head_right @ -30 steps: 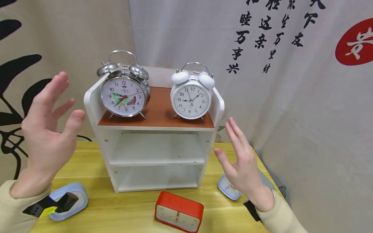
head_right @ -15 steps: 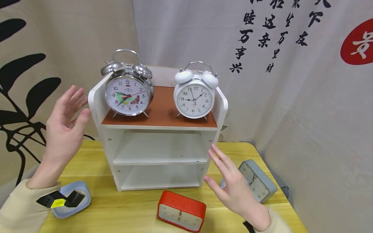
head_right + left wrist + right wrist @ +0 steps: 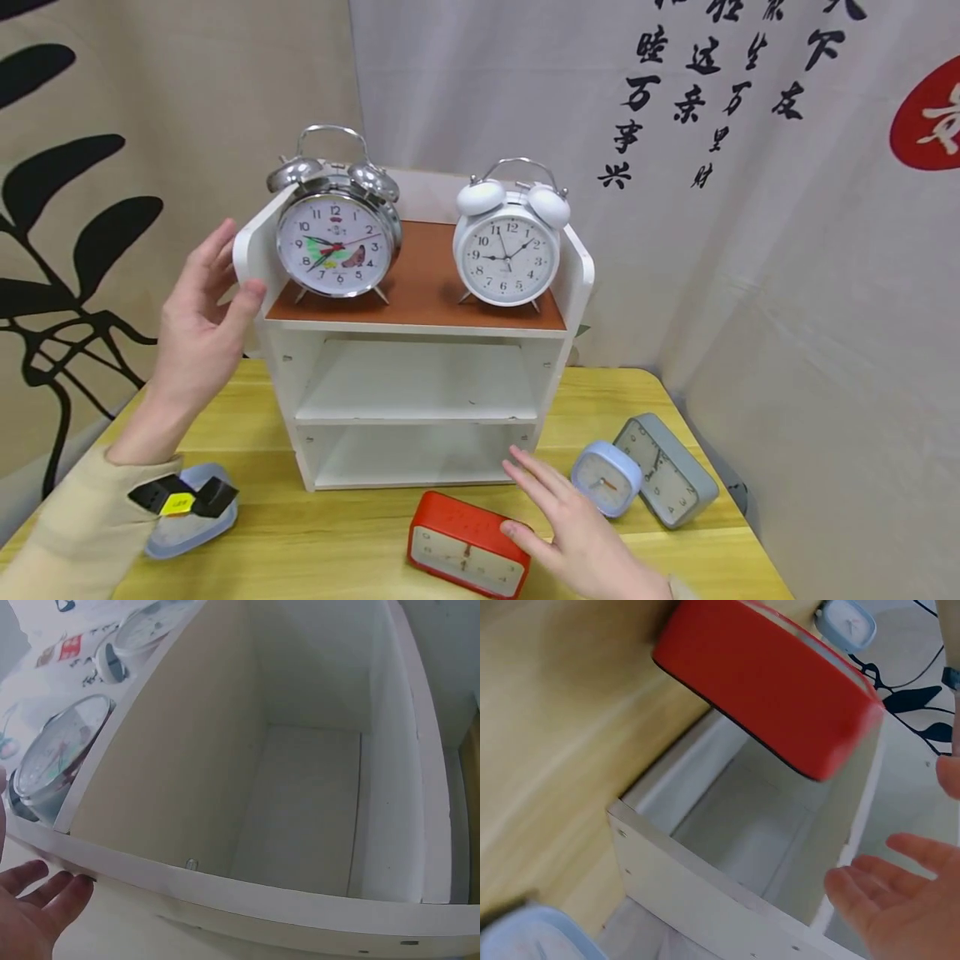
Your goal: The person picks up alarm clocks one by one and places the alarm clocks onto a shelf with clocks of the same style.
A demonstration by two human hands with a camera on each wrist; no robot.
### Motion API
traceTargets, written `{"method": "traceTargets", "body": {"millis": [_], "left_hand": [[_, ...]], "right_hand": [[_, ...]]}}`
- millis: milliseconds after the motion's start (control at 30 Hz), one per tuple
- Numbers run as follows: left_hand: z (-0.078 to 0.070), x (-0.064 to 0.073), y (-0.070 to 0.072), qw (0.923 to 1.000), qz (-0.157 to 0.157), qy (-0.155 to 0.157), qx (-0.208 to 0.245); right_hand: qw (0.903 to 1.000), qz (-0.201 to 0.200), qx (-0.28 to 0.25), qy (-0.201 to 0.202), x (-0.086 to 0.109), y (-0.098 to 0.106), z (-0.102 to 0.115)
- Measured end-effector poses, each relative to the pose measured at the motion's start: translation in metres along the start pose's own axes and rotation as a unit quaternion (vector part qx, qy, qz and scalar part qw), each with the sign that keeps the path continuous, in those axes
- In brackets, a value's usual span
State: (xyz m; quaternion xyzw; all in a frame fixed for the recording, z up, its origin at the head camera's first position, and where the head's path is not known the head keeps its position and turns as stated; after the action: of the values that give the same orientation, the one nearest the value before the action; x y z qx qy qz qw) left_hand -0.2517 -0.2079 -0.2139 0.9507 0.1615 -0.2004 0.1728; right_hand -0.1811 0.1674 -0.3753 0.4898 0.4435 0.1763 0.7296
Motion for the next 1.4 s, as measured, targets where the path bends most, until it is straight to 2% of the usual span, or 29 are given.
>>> {"method": "traceTargets", "body": {"millis": [100,367,567,733,933,1000,1067,1200,1300,1400], "left_hand": [[-0.003,0.0,0.001,0.9999,-0.005,-0.012,-0.001],[-0.007,-0.003,0.0,0.9995,-0.005,-0.03,-0.007],[-0.006,-0.006,0.004,0.9992,-0.004,-0.036,-0.016],[-0.006,-0.006,0.004,0.9988,-0.007,-0.044,-0.021],[-0.007,-0.006,-0.001,0.9986,0.003,-0.045,-0.028],[-0.007,-0.006,-0.003,0.9987,0.007,-0.041,-0.029],[-0.007,-0.006,-0.004,0.9988,0.008,-0.037,-0.031],[-0.006,-0.006,-0.002,0.9988,0.003,-0.035,-0.034],[-0.006,-0.007,-0.001,0.9987,0.003,-0.038,-0.034],[-0.007,-0.007,0.0,0.9986,0.003,-0.042,-0.032]], "right_hand": [[0.9995,0.027,-0.013,-0.008,0.005,-0.012,-0.001],[0.9972,0.062,-0.028,-0.031,0.011,-0.03,-0.002],[0.9861,0.125,-0.073,-0.082,0.012,-0.045,-0.009],[0.985,0.124,-0.102,-0.063,0.013,-0.049,-0.01],[0.9771,0.129,-0.158,-0.061,0.017,-0.056,-0.014],[0.9768,0.122,-0.166,-0.06,0.02,-0.057,-0.015],[0.9814,0.098,-0.158,-0.048,0.021,-0.055,-0.014],[0.9898,0.027,-0.14,0.007,0.02,-0.05,-0.006],[0.9895,-0.016,-0.137,0.043,0.019,-0.048,0.0],[0.9894,-0.033,-0.132,0.051,0.02,-0.048,0.001]]}}
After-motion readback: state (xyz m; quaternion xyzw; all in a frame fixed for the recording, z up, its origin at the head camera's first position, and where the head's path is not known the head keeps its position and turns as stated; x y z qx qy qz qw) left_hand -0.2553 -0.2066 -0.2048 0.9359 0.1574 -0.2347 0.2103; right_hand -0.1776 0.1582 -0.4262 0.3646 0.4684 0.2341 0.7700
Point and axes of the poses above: each hand's wrist, its own x-axis away from the middle knuckle, its own y-axis out of the back of the hand, z = x × y, the point moved 10 cm from there along -x, towards the middle knuckle, and after that the axes turned 13 degrees about y, right-handed, at the moved point
